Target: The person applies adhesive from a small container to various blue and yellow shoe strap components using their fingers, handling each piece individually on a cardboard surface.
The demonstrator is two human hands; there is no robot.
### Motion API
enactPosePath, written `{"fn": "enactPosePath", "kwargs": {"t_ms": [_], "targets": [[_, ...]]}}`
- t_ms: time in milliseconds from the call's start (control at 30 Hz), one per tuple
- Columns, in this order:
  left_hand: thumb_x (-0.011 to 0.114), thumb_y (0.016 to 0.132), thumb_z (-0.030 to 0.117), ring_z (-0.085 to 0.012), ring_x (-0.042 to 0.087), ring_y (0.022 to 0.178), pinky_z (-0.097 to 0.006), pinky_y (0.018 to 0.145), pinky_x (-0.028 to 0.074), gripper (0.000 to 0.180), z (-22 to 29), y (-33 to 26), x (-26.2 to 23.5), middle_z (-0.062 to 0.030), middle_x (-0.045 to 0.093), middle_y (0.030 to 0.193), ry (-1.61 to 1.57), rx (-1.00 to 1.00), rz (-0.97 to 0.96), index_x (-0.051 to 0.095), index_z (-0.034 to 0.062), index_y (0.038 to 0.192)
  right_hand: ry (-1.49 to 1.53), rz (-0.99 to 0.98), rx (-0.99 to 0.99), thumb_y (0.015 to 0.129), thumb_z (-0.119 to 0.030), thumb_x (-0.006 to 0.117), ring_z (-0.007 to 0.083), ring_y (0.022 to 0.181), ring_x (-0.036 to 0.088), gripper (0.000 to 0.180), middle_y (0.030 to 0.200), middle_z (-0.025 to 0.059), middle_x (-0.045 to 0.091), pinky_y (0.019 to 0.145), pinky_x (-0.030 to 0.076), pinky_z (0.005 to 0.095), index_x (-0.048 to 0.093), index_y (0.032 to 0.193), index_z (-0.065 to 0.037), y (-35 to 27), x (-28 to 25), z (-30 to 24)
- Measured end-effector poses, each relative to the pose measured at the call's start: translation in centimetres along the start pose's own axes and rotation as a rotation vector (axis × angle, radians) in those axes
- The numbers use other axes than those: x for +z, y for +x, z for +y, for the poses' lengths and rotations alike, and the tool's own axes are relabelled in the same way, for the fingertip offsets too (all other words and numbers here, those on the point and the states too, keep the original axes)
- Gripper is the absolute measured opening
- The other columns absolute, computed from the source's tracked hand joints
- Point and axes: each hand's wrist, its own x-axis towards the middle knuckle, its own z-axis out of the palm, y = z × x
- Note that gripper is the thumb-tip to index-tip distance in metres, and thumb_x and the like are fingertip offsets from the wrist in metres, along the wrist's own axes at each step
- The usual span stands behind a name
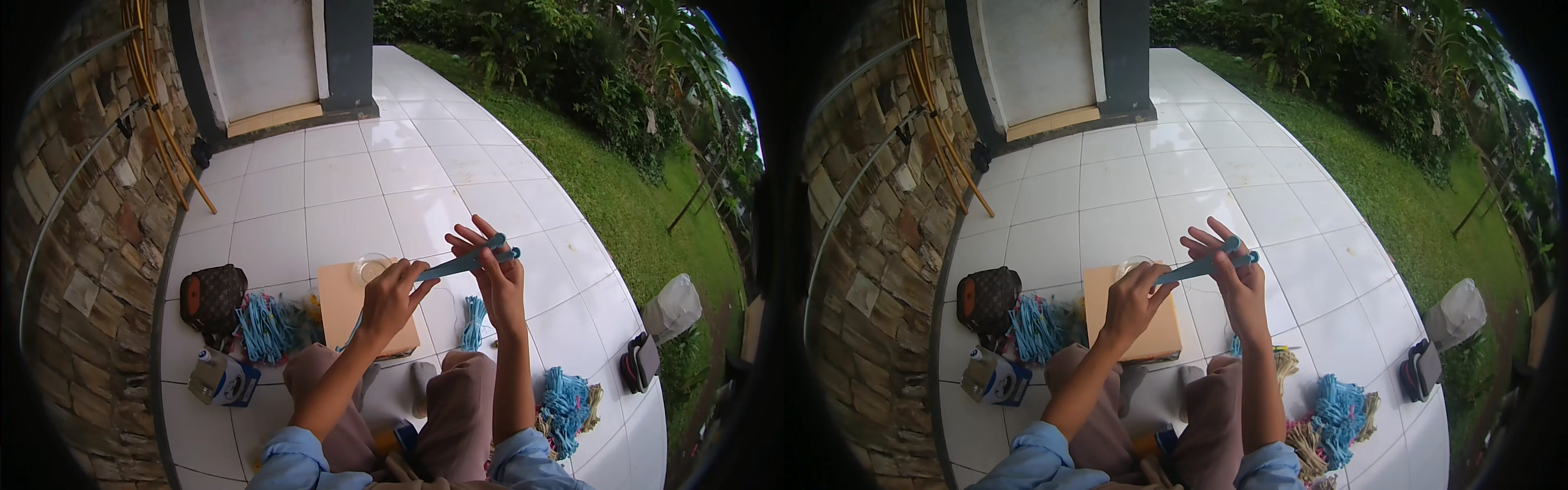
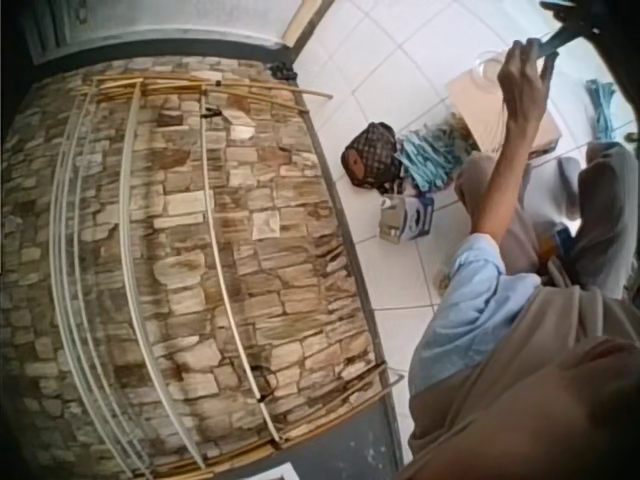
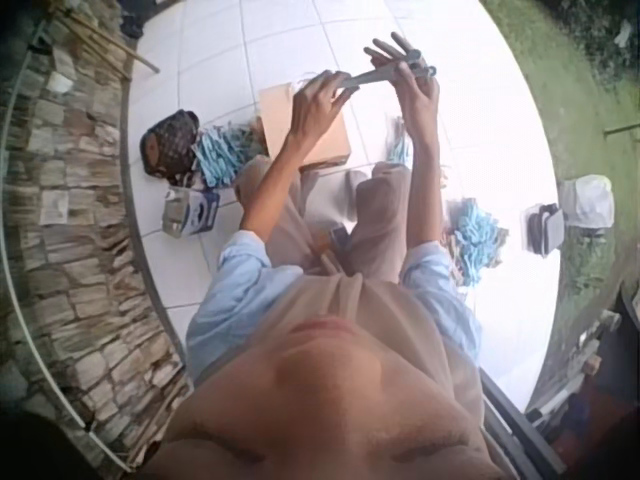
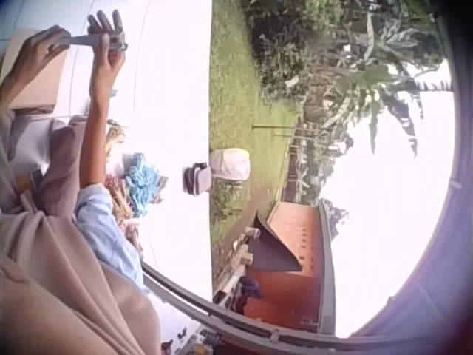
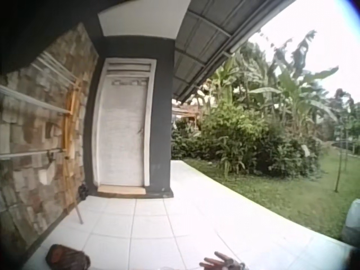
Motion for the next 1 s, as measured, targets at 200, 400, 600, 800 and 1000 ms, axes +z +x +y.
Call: {"fn": "enactPosePath", "kwargs": {"t_ms": [200, 400, 600, 800, 1000], "targets": [[0.049, 0.091, 0.015, -0.0258, 0.057, 0.06, -0.034, 0.053, 0.044, 0.018, 1.1, 0.7, 0.8, -0.0113, 0.055, 0.074, -0.209, -0.133, 0.027, 0.055, -0.0005, 0.087, -0.04, -0.08, -0.123, 0.09, -0.024, 0.054, 0.029, 0.125, 0.041, 0.062, 0.135, 0.0183, 0.039, 0.103, 0.033, 0.0386, 0.023, 0.139, -0.003, 0.1, 0.1, 2.6], [0.042, 0.095, 0.015, -0.0167, 0.05, 0.068, -0.027, 0.064, 0.042, 0.019, 1.3, 0.5, 4.3, -0.0054, 0.053, 0.083, -0.239, -0.159, 0.211, 0.054, -0.0003, 0.095, -0.136, 0.298, 0.078, 0.098, -0.034, 0.034, 0.0128, 0.084, 0.058, 0.046, 0.096, 0.0096, 0.061, 0.065, 0.046, 0.0224, 0.039, 0.131, -0.002, -1.5, 1.5, 7.2], [0.061, 0.084, 0.007, -0.0093, 0.056, 0.077, -0.022, 0.067, 0.048, 0.012, -2.7, 1.1, 2.4, -0.0044, 0.058, 0.087, -1.081, -0.73, 0.207, 0.053, 0.0018, 0.092, -0.356, 0.266, 0.151, 0.097, -0.027, 0.039, 0.0045, 0.052, 0.042, 0.041, 0.063, -0.0007, 0.045, 0.046, 0.033, 0.019, 0.04, 0.128, -0.001, 0.0, -2.1, 7.0], [0.07, 0.075, 0.005, -0.011, 0.06, 0.074, -0.024, 0.071, 0.053, 0.012, -6.2, 1.2, -0.1, -0.0053, 0.061, 0.078, -1.068, -0.9, -0.097, 0.059, 0.0027, 0.078, -0.137, -0.076, 0.212, 0.092, -0.025, 0.05, 0.0141, 0.063, 0.056, 0.069, 0.071, 0.0022, 0.044, 0.048, 0.045, 0.0259, 0.008, 0.143, -0.004, 2.1, -6.3, 6.2], [0.07, 0.074, 0.004, -0.0118, 0.061, 0.072, -0.025, 0.072, 0.054, 0.012, -11.7, -2.5, 4.3, -0.0065, 0.062, 0.078, -1.039, -1.105, -0.185, 0.061, 0.0003, 0.08, -0.007, -0.222, 0.629, 0.087, -0.019, 0.059, 0.0185, 0.069, 0.059, 0.085, 0.067, 0.0043, 0.05, 0.063, 0.046, 0.0286, -0.003, 0.141, 0.002, 2.9, -12.1, 12.4]]}}
